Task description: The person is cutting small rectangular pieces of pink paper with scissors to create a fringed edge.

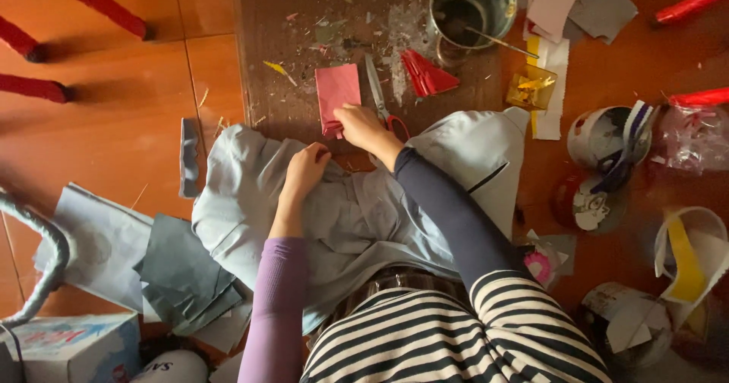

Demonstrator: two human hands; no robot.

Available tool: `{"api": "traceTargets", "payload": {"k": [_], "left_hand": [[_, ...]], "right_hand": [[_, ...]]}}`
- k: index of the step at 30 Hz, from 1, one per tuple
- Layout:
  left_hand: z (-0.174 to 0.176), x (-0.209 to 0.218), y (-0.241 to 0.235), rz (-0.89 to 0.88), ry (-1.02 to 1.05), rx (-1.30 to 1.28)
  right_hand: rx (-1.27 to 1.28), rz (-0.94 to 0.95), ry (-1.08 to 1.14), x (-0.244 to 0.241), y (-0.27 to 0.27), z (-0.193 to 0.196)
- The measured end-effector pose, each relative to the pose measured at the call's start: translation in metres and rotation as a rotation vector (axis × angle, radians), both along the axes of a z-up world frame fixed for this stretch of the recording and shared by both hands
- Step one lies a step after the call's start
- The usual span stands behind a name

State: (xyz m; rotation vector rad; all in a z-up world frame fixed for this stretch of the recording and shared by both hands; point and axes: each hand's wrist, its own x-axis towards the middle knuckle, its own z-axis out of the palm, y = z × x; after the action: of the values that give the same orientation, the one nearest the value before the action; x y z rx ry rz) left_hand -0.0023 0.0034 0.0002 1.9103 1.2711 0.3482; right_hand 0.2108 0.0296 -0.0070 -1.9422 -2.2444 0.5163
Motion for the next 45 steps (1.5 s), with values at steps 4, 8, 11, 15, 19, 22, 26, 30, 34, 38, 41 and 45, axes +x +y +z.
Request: {"api": "traceTargets", "payload": {"k": [4, 8, 11, 15, 19, 22, 26, 30, 34, 38, 41, 45], "left_hand": [[0.002, -0.001, -0.003, 0.0, -0.002, -0.012], [-0.002, 0.006, 0.009, -0.062, 0.05, 0.059], [-0.016, 0.019, 0.024, -0.085, 0.12, 0.093], [-0.066, 0.041, 0.046, 0.009, 0.147, 0.142], [-0.11, 0.059, 0.052, 0.251, 0.258, 0.257], [-0.103, 0.07, 0.05, 0.4, 0.234, 0.229], [-0.077, 0.073, 0.049, 0.475, 0.096, 0.12], [-0.012, 0.072, 0.048, 0.487, -0.035, 0.267], [0.01, 0.051, 0.054, 0.529, -0.312, 0.242], [0.011, 0.019, 0.058, 0.581, -0.538, 0.032], [0.049, 0.0, 0.044, 0.608, -0.749, -0.07], [0.07, -0.021, 0.032, 0.642, -0.904, -0.206]], "right_hand": [[-0.168, -0.139, 0.465, 0.061, -0.014, 0.054], [0.175, -0.231, 0.28, 0.144, -0.029, 0.061], [0.217, -0.313, 0.062, 0.16, -0.046, 0.075], [0.247, -0.377, -0.021, 0.156, -0.048, 0.063], [0.225, -0.356, 0.027, 0.14, -0.053, 0.062], [-0.005, -0.267, 0.1, 0.128, -0.053, 0.04], [-0.254, -0.121, 0.218, 0.094, -0.055, 0.013], [-0.476, -0.1, 0.141, 0.077, -0.059, -0.009], [-0.331, -0.023, 0.013, 0.062, -0.067, -0.017], [-0.169, -0.127, 0.095, 0.052, -0.072, -0.034], [-0.092, -0.139, 0.095, 0.052, -0.074, -0.036], [0.038, -0.18, 0.104, 0.058, -0.078, -0.047]]}}
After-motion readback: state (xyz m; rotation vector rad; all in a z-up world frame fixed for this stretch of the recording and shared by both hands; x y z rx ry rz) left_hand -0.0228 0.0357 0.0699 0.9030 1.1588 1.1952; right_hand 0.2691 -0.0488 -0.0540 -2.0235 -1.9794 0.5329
